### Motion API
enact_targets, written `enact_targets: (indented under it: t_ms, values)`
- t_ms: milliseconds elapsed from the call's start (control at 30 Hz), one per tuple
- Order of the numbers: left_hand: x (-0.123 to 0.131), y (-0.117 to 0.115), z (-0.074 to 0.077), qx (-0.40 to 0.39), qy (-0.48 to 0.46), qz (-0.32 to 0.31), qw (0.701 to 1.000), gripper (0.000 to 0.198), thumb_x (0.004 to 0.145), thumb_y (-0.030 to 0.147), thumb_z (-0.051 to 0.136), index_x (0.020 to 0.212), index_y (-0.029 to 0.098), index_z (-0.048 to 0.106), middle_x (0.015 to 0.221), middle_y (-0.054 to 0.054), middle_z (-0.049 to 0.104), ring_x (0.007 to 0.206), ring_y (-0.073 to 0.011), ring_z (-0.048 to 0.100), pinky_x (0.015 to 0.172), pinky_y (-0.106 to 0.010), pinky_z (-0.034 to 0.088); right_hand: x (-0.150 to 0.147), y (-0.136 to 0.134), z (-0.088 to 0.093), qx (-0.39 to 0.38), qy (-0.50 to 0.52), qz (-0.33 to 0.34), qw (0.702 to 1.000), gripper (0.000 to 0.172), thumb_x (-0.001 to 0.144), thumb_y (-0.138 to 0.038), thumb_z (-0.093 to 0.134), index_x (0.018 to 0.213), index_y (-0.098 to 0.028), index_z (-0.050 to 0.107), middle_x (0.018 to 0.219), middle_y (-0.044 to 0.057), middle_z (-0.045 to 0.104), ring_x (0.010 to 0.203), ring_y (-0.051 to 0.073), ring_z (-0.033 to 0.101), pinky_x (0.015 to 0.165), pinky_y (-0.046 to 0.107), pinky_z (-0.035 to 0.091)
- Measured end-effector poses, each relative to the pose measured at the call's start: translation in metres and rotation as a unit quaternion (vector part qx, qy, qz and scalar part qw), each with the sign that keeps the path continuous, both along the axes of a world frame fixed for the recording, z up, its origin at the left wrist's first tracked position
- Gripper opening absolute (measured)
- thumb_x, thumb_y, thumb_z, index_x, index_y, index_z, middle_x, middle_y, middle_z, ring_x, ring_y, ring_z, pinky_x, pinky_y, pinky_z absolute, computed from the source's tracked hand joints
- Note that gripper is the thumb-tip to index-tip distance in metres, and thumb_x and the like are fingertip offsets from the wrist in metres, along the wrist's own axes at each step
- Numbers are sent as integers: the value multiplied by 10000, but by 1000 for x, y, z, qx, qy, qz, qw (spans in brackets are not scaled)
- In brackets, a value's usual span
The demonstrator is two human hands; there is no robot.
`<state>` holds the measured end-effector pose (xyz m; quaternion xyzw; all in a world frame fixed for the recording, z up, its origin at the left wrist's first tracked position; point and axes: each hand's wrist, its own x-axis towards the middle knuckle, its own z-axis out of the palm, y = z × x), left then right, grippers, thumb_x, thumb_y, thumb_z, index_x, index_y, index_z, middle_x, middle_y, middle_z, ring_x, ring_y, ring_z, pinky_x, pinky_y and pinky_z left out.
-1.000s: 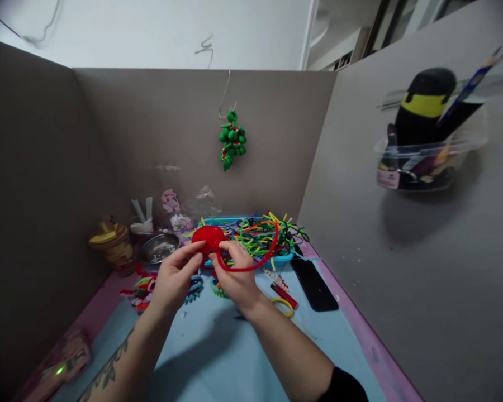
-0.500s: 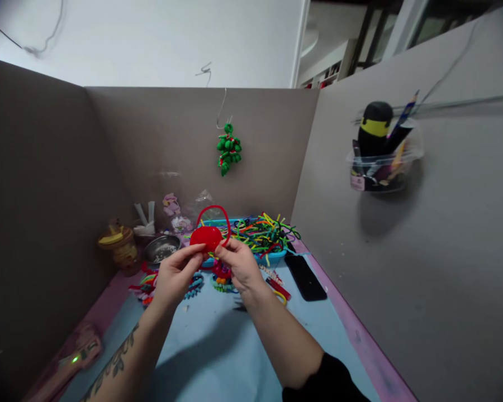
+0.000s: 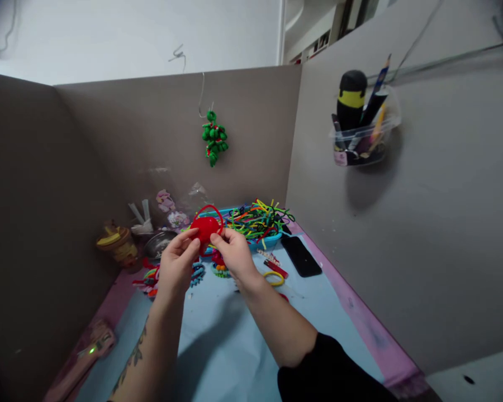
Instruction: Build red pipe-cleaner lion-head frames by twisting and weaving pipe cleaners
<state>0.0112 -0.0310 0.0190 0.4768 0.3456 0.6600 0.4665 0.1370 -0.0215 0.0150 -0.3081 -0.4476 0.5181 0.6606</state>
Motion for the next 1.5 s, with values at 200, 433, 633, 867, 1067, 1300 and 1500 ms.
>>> enact_targets:
  t_ms: [200,433,633,867,1067,1300,1500]
  values:
    - [1,11,-13,-29,-16,37,999,307,654,310,784,902,144,713,751,-40,726,624,-113,649,618,-216,517,2,12,-8,-24,-26,20,999,309,654,-452,738,664,-162,633,604,-15,607,617,125,529,618,252,432]
    - [11,17,-17,-66,-67,62,994,286,588,288,822,825,154,736,677,-8,717,557,-81,615,569,-183,478,-1,22,-16,-51,-7,11,999,314,647,-445,731,680,-168,585,615,-35,586,569,101,493,586,238,418]
    - [8,18,-15,-79,-79,28,993,330,589,305,822,859,148,717,729,-28,714,611,-102,638,589,-200,495,3,23,-18,-22,-47,-4,999,298,698,-446,702,686,-166,601,627,-25,584,597,108,504,593,236,426]
    - [-5,18,-15,-33,-17,46,998,352,614,239,818,943,180,706,781,-15,724,698,-108,660,695,-217,518,10,20,-10,20,-58,-33,998,222,732,-403,687,743,-184,649,683,-12,610,637,118,521,609,239,431]
    - [-4,20,-12,-55,-35,24,998,350,577,229,828,897,159,706,702,-3,706,618,-93,638,630,-199,505,9,20,-14,20,-68,-38,997,191,738,-360,685,723,-187,605,634,-31,549,583,101,472,570,228,410]
    - [-3,20,-10,-68,-62,-1,996,323,558,208,817,853,168,693,669,8,677,581,-88,616,578,-190,492,13,19,-11,71,-117,-107,985,133,737,-287,659,670,-189,600,775,-4,534,750,135,502,697,253,410]
    - [-3,21,-11,-68,-71,-15,995,328,555,206,821,855,168,692,688,7,680,588,-86,620,594,-191,504,17,23,-9,51,-69,-49,995,172,690,-327,685,686,-194,575,755,-6,556,730,142,527,704,266,443]
